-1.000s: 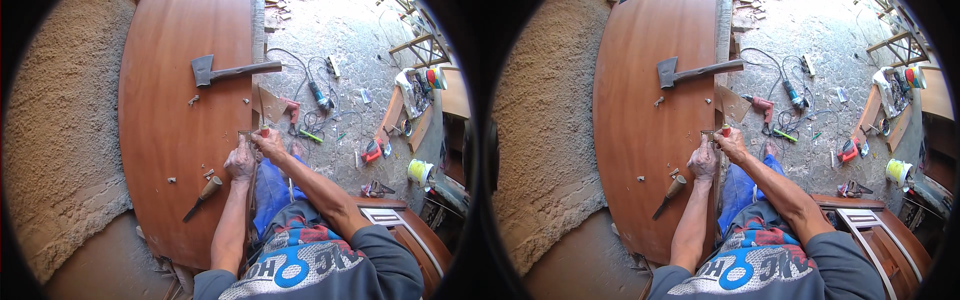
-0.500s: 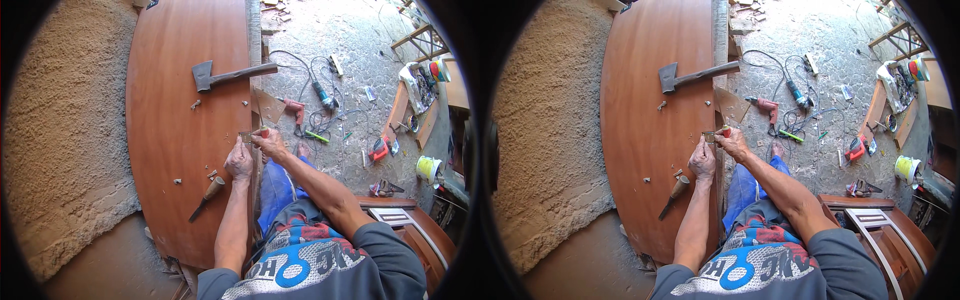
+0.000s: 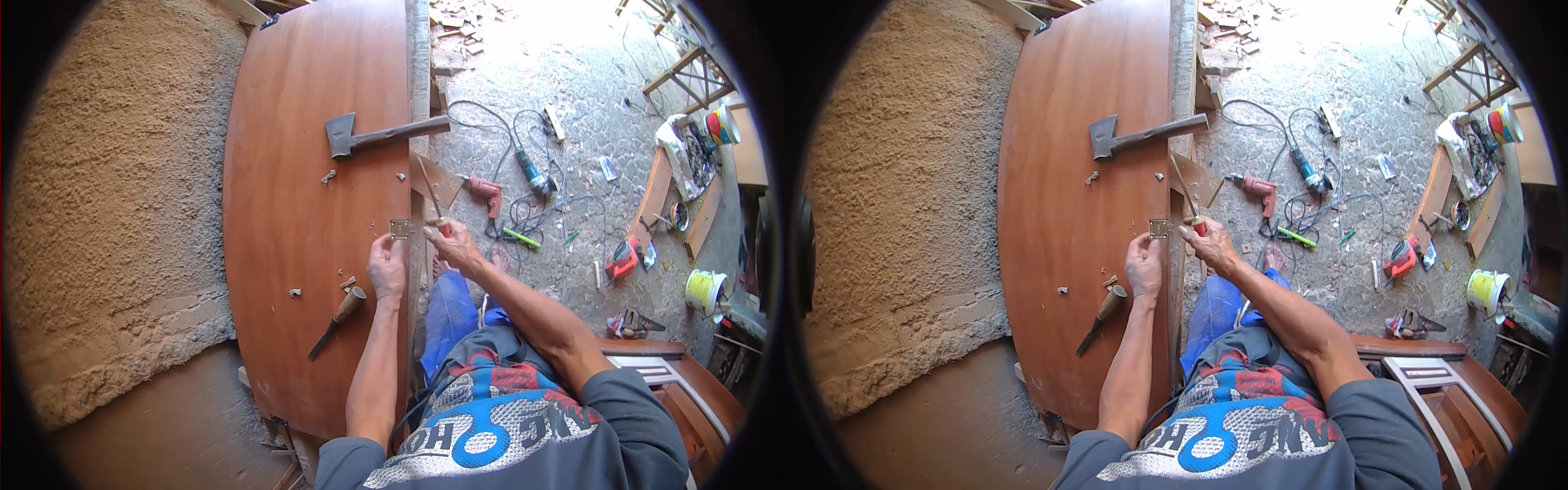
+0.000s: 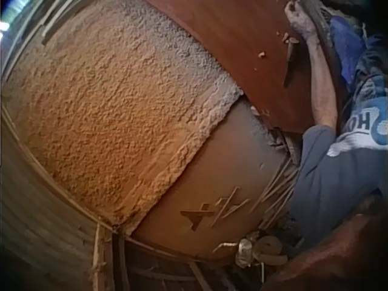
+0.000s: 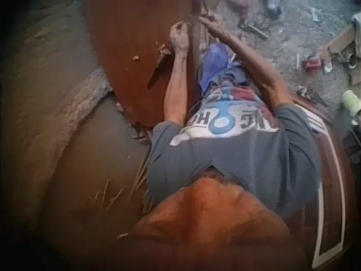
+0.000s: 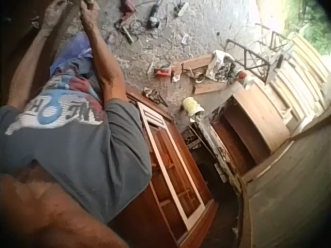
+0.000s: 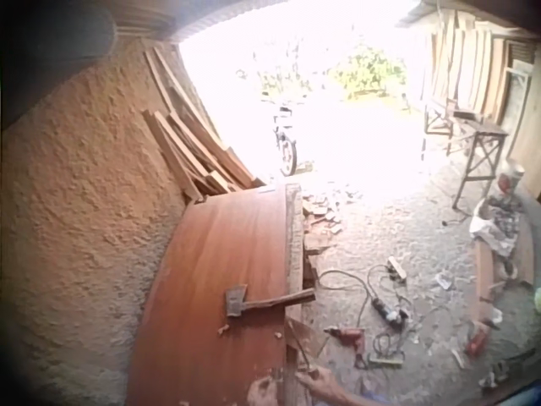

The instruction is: The person sits on the floor sorting through a pile of nails and hardware on a sack. They then move to a large wooden board and use a screwdriver and hammer to remove and adjust a metal hinge, chipping away wood around the fixture.

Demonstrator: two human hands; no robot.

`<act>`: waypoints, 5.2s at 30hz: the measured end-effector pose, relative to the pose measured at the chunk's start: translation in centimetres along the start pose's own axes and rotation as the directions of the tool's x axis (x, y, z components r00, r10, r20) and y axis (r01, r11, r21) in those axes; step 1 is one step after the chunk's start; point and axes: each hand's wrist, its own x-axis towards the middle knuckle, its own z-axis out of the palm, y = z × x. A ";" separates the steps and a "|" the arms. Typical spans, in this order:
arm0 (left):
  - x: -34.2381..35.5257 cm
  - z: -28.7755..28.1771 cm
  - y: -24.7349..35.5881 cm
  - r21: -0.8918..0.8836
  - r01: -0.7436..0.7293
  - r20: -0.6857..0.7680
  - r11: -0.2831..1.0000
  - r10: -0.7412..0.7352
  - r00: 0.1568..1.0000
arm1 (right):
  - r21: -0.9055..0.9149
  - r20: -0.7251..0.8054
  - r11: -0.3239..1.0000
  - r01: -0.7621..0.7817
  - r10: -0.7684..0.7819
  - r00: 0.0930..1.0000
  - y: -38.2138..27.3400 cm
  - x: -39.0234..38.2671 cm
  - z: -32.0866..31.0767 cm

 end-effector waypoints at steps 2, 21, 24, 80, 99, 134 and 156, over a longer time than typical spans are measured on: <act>-0.4 -0.5 0.8 -0.547 0.294 0.221 0.784 -0.203 0.954 | -0.029 0.013 0.998 0.056 -0.056 0.998 -0.8 -0.8 -1.6; -7.6 0.6 9.9 -0.875 0.312 0.332 -0.369 0.012 0.943 | -0.441 0.386 0.557 0.704 -0.590 0.709 -5.2 -4.6 -1.8; -7.9 1.4 8.5 -0.926 0.285 0.310 -0.247 -0.066 0.948 | -0.462 0.423 0.524 0.715 -0.578 0.698 -5.4 -4.5 -1.7; -3.4 1.0 1.9 0.331 -0.232 -0.266 0.915 0.326 0.907 | -0.784 0.494 0.390 0.482 -0.078 0.866 -4.4 6.3 2.9; -3.3 1.2 1.9 0.391 -0.207 -0.246 0.897 0.319 0.915 | -0.791 0.558 0.268 0.549 -0.048 0.828 -4.7 7.1 2.9; -3.2 1.5 1.7 0.404 -0.178 -0.284 0.897 0.307 0.908 | -0.690 0.722 0.185 0.699 0.122 0.681 -6.9 8.7 4.0; -3.1 1.6 1.5 0.409 -0.204 -0.278 0.889 0.334 0.901 | -0.690 0.724 0.212 0.692 0.171 0.669 -7.1 9.8 4.7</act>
